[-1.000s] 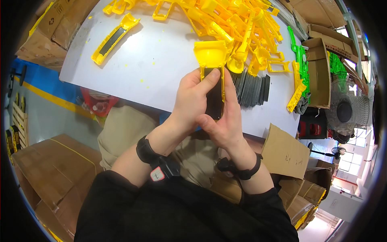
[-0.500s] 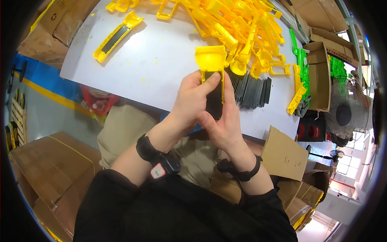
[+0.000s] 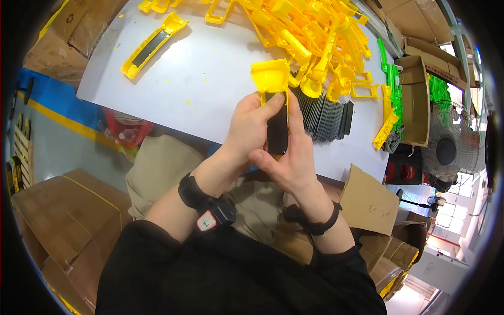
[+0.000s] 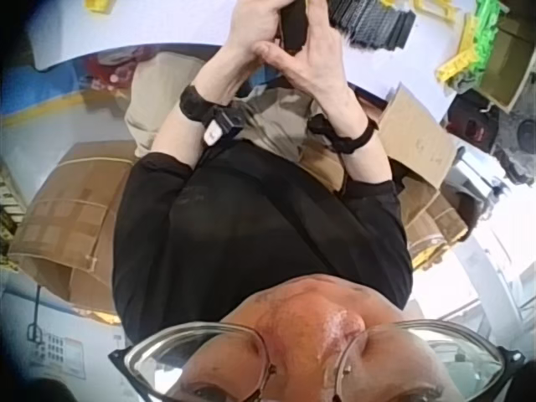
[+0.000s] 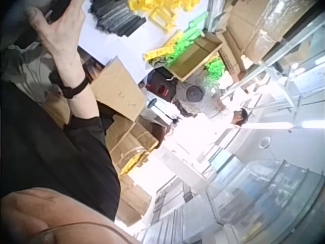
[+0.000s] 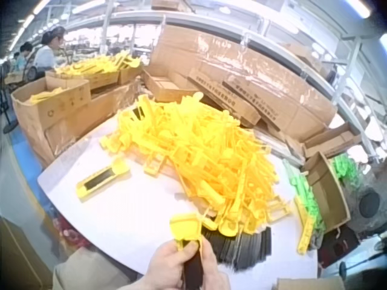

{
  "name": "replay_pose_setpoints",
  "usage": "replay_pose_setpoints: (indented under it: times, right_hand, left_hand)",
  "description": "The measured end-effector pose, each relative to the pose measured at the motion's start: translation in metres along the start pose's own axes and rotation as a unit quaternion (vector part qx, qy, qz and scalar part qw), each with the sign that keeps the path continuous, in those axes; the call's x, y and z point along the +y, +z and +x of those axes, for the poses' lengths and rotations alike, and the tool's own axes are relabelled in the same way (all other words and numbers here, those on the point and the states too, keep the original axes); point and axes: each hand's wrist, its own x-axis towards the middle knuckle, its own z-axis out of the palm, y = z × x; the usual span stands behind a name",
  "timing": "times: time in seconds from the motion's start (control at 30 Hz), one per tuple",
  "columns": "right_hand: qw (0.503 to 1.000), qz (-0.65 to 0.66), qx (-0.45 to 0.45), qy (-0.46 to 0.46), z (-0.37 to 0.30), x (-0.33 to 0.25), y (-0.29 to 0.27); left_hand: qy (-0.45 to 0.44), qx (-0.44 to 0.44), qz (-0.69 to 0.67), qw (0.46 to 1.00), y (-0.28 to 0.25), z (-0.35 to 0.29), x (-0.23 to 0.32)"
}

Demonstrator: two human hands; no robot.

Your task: The recorder is assembling yellow handheld flashlights by inserting internal components into the plastic casing.

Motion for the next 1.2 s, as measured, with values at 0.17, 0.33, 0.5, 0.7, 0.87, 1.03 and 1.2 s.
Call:
replay_pose_setpoints:
  times: [0.17, 0.33, 0.5, 0.7, 0.87, 1.03, 1.2]
  right_hand:
    - [1.0, 0.005, 0.002, 0.019, -0.004, 0.005, 0.002]
    - [0.925, 0.365, -0.026, 0.105, -0.003, 0.006, -0.001]
    - [0.959, 0.262, -0.041, 0.101, 0.004, 0.011, 0.0]
    - [0.998, 0.057, 0.021, 0.031, 0.007, 0.013, 0.001]
    - [0.996, 0.072, 0.009, 0.043, 0.006, 0.015, 0.005]
    - [0.998, 0.046, 0.027, 0.033, 0.009, 0.007, 0.006]
    - [0.993, 0.094, 0.051, 0.043, 0.012, 0.007, 0.005]
  left_hand:
    - [0.026, 0.027, 0.056, 0.998, -0.008, 0.003, -0.002]
    - [0.205, -0.045, 0.301, 0.93, -0.017, 0.003, 0.006]
    - [0.212, 0.008, 0.246, 0.946, -0.012, 0.002, 0.012]
    - [0.103, 0.081, 0.082, 0.988, 0.009, -0.004, 0.008]
    - [0.116, 0.099, 0.073, 0.986, 0.009, -0.005, 0.005]
    - [0.092, 0.09, 0.088, 0.988, 0.007, -0.011, 0.013]
    - [0.119, 0.103, 0.072, 0.985, 0.017, -0.009, 0.009]
